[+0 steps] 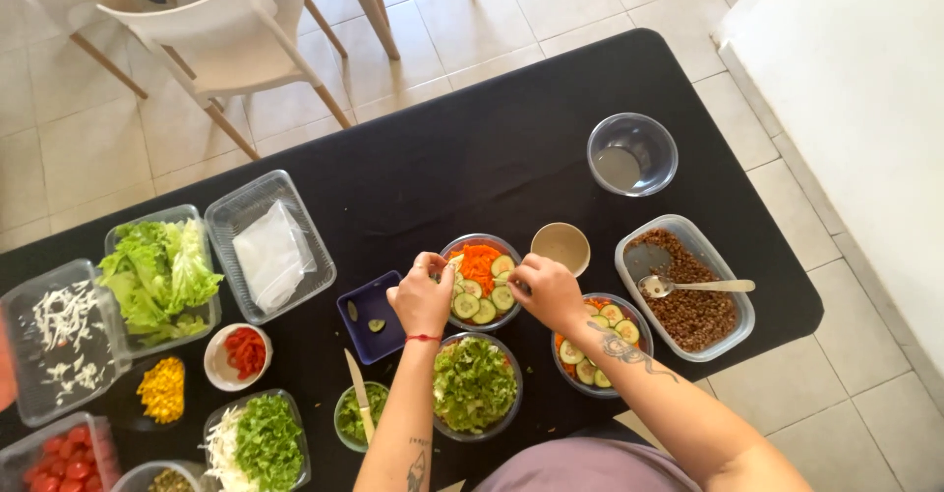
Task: The person arranges sliced cucumbers into bowls containing shredded carrots and then adds chopped lettuce. They use a knife to chop additional lettuce leaves into a small bowl and transfer the contents into the salad bowls.
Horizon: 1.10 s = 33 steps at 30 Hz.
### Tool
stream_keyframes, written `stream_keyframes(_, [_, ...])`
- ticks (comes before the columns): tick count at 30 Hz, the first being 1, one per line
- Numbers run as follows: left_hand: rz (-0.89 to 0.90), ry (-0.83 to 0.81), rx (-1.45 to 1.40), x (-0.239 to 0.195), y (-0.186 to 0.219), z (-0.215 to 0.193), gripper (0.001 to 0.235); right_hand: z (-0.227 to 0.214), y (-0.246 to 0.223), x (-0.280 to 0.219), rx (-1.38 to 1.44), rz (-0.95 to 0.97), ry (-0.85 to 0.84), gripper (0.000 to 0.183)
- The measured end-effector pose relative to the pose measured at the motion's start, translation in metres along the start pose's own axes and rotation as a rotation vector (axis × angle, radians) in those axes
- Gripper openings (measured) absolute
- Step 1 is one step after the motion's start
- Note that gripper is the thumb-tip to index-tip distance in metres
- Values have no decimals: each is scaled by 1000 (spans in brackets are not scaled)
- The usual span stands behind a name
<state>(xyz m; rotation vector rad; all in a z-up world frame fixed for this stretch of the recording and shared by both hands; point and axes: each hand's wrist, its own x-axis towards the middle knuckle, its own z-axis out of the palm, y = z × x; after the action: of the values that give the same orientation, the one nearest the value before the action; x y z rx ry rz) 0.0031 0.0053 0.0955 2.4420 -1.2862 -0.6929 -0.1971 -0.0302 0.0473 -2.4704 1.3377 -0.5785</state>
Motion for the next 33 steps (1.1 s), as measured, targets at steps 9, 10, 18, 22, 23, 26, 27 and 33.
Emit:
stream_keyframes(9, [-140,-93,-102,-32,-22,-25,15,15,5,8,-76,-130,78,11])
stream_keyframes(10, [-141,-95,-103,-33,-23,-25,15,21,2,6,-77,-129,76,11])
stream_keyframes(18, [-158,-135,-194,-43,-21,-38,16,53,5,-12,-256,-352,-39,8])
stream_keyframes(22, [-132,-166,-268,-35,-26,-27,17,-6,-28,9,56,-137,-22,3])
stream_keyframes(23, [-116,-183,-324,-34,-22,-25,19,-17,-35,14,288,86,-75,8])
stream_keyframes(26, [-76,-208,-399,-30,-8,-23,20,-38,-50,28,657,416,-158,17])
stream_keyframes(27, [-45,-211,-420,-26,0,-23,20,-44,-53,34,795,516,-182,19])
stream_keyframes(33, [50,-159,-211,-16,23,-18,20,-50,-24,43,585,540,-109,15])
